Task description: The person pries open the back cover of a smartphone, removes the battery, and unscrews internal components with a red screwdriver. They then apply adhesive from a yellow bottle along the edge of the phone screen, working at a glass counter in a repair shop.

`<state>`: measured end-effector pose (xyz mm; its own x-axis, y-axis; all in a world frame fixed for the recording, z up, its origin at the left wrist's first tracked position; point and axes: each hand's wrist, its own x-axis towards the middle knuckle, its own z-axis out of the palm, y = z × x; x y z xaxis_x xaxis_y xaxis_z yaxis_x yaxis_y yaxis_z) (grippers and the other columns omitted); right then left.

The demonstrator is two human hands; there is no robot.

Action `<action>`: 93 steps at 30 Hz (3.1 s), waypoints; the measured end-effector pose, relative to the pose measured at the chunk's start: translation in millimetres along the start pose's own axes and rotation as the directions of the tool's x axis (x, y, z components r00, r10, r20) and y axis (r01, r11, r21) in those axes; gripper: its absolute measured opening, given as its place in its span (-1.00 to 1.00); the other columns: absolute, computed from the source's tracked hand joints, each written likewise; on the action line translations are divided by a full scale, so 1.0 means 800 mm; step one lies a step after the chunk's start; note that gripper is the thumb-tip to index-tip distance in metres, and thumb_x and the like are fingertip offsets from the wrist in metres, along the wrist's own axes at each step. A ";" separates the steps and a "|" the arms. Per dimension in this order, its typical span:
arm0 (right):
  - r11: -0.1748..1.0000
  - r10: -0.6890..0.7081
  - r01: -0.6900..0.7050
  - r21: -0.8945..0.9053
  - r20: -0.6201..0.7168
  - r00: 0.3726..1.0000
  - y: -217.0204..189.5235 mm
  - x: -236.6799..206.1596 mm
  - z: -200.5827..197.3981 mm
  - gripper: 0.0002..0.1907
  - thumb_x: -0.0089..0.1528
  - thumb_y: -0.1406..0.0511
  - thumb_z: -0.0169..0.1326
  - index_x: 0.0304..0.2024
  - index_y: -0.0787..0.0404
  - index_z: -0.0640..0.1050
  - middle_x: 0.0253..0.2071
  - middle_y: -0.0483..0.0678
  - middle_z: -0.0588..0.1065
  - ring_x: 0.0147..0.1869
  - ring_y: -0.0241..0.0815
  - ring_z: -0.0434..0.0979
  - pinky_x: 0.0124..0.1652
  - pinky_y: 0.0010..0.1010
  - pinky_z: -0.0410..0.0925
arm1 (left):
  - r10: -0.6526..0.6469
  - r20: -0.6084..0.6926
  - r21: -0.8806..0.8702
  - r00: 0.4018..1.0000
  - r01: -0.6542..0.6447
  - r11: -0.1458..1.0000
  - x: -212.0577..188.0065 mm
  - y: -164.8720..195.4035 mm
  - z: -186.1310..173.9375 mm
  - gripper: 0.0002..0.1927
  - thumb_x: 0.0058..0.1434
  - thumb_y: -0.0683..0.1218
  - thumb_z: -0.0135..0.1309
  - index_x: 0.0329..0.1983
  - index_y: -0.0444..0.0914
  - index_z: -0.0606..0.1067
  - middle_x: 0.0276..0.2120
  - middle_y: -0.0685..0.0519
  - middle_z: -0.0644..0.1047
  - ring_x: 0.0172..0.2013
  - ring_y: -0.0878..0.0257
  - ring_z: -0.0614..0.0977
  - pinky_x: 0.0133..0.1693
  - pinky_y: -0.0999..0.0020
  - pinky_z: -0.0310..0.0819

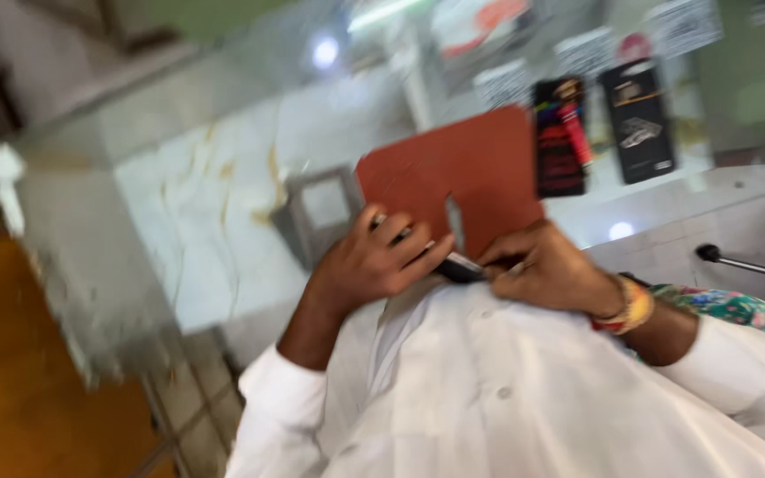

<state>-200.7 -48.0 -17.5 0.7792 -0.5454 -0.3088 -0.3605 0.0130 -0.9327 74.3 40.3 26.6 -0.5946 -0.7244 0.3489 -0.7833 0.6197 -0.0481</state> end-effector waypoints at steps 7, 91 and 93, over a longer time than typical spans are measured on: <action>0.993 0.086 -0.087 -0.076 -0.015 0.996 -0.007 0.012 -0.001 -0.81 0.06 0.47 0.18 -0.27 0.34 0.71 -0.47 -0.08 0.68 -0.50 -0.44 0.52 -0.49 -0.56 0.39 | -0.007 -0.033 -0.015 0.999 0.006 1.000 -0.003 -0.004 0.010 -0.72 0.37 -0.07 0.16 0.14 -0.09 0.58 -0.14 0.19 0.47 -0.06 0.22 0.43 -0.12 0.21 0.40; 0.931 -0.365 0.353 -0.097 -0.326 0.872 -0.083 0.065 0.004 -0.75 0.22 0.47 0.26 -0.04 0.32 0.62 -0.14 -0.05 0.62 -0.10 -0.33 0.63 -0.17 -0.51 0.48 | -0.261 0.068 -0.323 0.963 -0.226 -0.919 -0.020 0.068 0.164 0.02 0.16 0.33 0.23 0.45 -0.45 0.26 0.22 -0.49 0.40 0.25 -0.35 0.47 0.18 -0.16 0.46; 0.942 -0.326 0.334 -0.038 -0.336 0.883 -0.078 0.067 0.005 -0.74 0.23 0.46 0.26 -0.02 0.32 0.60 -0.12 -0.05 0.63 -0.07 -0.35 0.64 -0.12 -0.52 0.50 | -0.294 0.053 -0.302 0.954 -0.265 -0.916 -0.017 0.068 0.163 -0.02 0.17 0.28 0.22 0.48 -0.39 0.24 0.23 -0.45 0.39 0.22 -0.38 0.47 0.12 -0.24 0.50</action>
<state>-133.9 -74.7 23.1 0.6335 -0.7679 0.0945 -0.0989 -0.2014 -0.9745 15.9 44.6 -103.0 -0.3469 -0.8893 0.2979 0.9298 -0.2844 0.2338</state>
